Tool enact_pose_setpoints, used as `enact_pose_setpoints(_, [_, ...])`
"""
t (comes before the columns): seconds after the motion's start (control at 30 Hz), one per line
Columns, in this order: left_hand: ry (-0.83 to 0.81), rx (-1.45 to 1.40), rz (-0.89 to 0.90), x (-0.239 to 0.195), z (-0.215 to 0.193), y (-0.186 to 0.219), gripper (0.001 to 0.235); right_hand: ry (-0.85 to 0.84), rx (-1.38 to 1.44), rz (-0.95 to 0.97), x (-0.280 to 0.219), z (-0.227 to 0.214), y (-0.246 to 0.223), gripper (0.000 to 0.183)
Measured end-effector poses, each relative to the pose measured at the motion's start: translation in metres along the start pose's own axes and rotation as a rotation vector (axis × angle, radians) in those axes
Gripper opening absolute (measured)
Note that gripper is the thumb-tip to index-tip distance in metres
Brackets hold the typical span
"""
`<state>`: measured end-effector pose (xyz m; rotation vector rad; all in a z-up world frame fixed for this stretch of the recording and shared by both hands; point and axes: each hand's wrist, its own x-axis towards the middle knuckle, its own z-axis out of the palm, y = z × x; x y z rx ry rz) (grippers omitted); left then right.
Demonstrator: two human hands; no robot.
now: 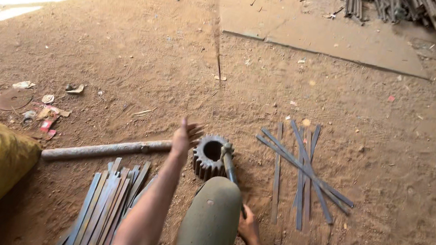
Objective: The person sits on the ground and repeatedly hammers metal strips placed across a gear-shaped metal object. They adjust the strips and strike them with a hammer multiple times.
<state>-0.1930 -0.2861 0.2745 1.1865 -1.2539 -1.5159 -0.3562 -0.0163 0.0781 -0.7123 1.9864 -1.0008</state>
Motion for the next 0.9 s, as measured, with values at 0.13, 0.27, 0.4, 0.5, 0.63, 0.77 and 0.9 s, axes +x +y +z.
enact_pose_setpoints(0.13, [-0.427, -0.299, -0.158, -0.047, -0.032, 0.02, 0.064, -0.016, 0.129, -0.112, -0.007, 0.009, 0.007, 0.07])
enact_pose_setpoints(0.27, [-0.424, 0.019, -0.247, -0.094, -0.054, -0.029, 0.029, -0.008, 0.111, -0.095, -0.003, 0.016, 0.015, 0.067])
enact_pose_setpoints(0.4, [-0.376, 0.047, -0.391, -0.103, -0.068, -0.1, 0.028, -0.037, 0.267, -0.375, -0.003, 0.027, 0.037, 0.068])
enact_pose_setpoints(0.5, [-0.399, 0.139, -0.494, -0.103, -0.067, -0.152, 0.026, -0.051, 0.231, -0.203, 0.0, 0.02, 0.049, 0.069])
enact_pose_setpoints(0.63, [-0.485, -0.068, -0.425, -0.075, -0.049, -0.201, 0.039, 0.016, -0.131, -0.724, 0.002, 0.02, 0.051, 0.05])
enact_pose_setpoints(0.77, [-0.53, -0.195, -0.458, -0.044, -0.015, -0.223, 0.048, -0.114, 0.152, -0.165, -0.009, 0.013, 0.05, 0.048])
enact_pose_setpoints(0.9, [-0.485, -0.266, -0.449, -0.019, 0.02, -0.2, 0.051, -0.116, 0.299, 0.021, -0.024, 0.015, 0.053, 0.048])
